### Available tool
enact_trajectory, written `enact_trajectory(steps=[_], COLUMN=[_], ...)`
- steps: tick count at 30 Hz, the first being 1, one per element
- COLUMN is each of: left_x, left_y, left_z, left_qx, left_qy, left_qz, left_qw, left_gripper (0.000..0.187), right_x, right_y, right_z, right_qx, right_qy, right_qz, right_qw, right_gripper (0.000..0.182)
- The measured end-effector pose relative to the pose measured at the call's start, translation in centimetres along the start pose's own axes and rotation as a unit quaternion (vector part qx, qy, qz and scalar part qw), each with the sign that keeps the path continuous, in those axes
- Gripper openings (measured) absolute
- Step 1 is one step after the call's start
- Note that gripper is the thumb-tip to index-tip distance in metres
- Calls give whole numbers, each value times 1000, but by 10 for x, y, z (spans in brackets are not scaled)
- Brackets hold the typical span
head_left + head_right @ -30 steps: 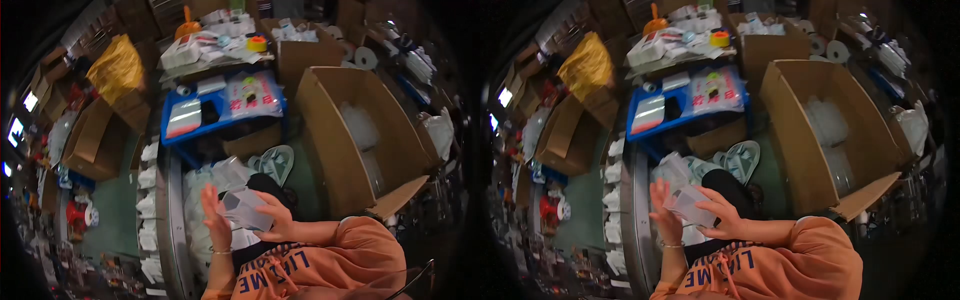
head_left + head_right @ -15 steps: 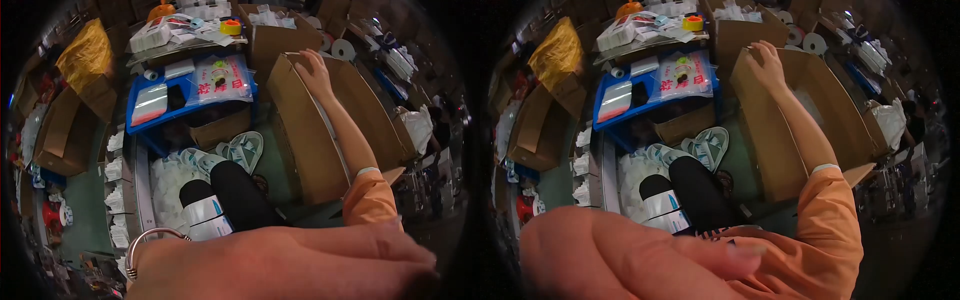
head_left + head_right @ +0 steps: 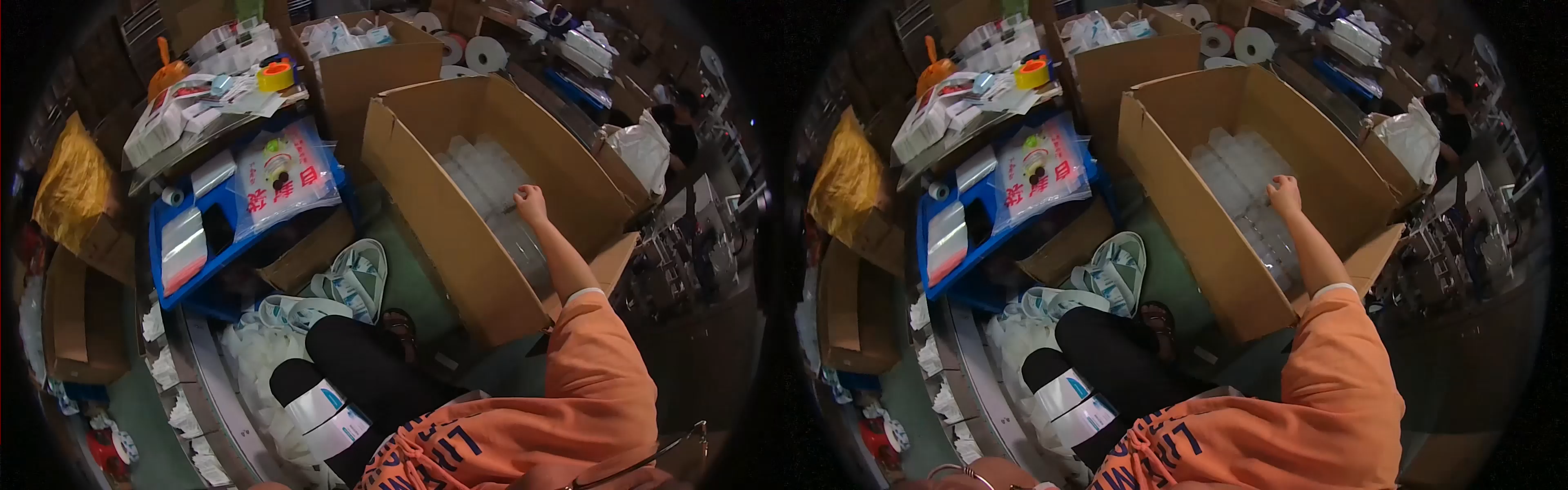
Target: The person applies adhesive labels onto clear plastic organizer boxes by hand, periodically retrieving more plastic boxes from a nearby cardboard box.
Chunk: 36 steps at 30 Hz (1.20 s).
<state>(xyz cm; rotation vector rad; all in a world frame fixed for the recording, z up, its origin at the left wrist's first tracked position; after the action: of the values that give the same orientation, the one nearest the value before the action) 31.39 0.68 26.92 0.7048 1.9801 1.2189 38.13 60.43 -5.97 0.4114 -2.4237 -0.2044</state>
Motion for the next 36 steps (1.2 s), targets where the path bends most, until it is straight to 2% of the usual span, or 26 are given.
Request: enact_trajectory(steps=[4, 5, 6, 8, 9, 11, 13, 15, 16, 17, 20, 21, 22, 27, 28, 30, 31, 36], left_x=[18, 23, 28, 38, 44, 52, 62, 70, 74, 77, 78, 75, 73, 64, 62, 54, 47, -24], left_y=[9, 13, 14, 13, 13, 13, 15, 14, 14, 14, 15, 16, 16, 19, 21, 23, 25, 43], left_z=[9, 12, 15, 19, 21, 22, 24, 26, 27, 27, 23, 20, 18, 6, 5, 2, 1, -18], left_qx=[-17, -22, -20, -25, -27, -31, -32, -31, -30, -33, -37, -41, -44, -60, -62, -71, -77, -123], left_qy=[10, 16, 25, 39, 42, 56, 69, 77, 81, 82, 90, 100, 105, 132, 140, 156, 167, 291], left_qz=[-10, -11, -16, -20, -26, -31, -36, -40, -42, -41, -34, -27, -25, -12, -7, 14, 24, 121], left_qw=[1000, 1000, 999, 999, 998, 997, 996, 996, 995, 995, 995, 994, 993, 989, 988, 985, 983, 941], left_gripper=[51, 51, 51, 52, 52, 52, 52, 53, 53, 53, 53, 53, 54, 54, 55, 55, 55, 56], right_x=[-47, -51, -59, -76, -90, -81, -65, -30, -18, -14, -33, -16, -15, -45, -43, -35, -31, -4], right_y=[-26, -30, -35, -32, -33, -44, -70, -110, -128, -150, -218, -221, -220, -147, -130, -113, -106, -58], right_z=[18, 23, 42, 80, 93, 152, 193, 204, 223, 258, 375, 340, 336, 306, 309, 333, 334, 323], right_qx=[95, 78, 84, 174, 173, 305, 420, 453, 467, 487, 482, 448, 422, 257, 253, 336, 335, 294], right_qy=[-105, -127, -116, -97, -93, -61, 6, 64, 54, 57, 170, 141, 150, 299, 337, 493, 489, 400], right_qz=[97, 95, 107, 93, 106, 68, 129, 177, 148, 128, 126, 150, 160, 231, 233, 267, 264, 174], right_qw=[985, 984, 984, 976, 975, 948, 898, 871, 870, 862, 850, 870, 880, 889, 876, 757, 761, 850], right_gripper=[39, 41, 41, 42, 42, 51, 60, 66, 71, 66, 54, 48, 48, 52, 53, 54, 50, 34])
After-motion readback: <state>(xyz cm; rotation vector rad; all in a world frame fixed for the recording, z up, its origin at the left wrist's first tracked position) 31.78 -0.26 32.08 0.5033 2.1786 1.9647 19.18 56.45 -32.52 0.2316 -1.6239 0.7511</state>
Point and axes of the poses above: each hand's wrist, its own y-axis towards the middle knuckle, its own z-axis out of the palm, x = y × z, the point moved 9 cm from there along y, towards the middle knuckle, and after that the axes turned 11 degrees about z, right-handed, at the moved point
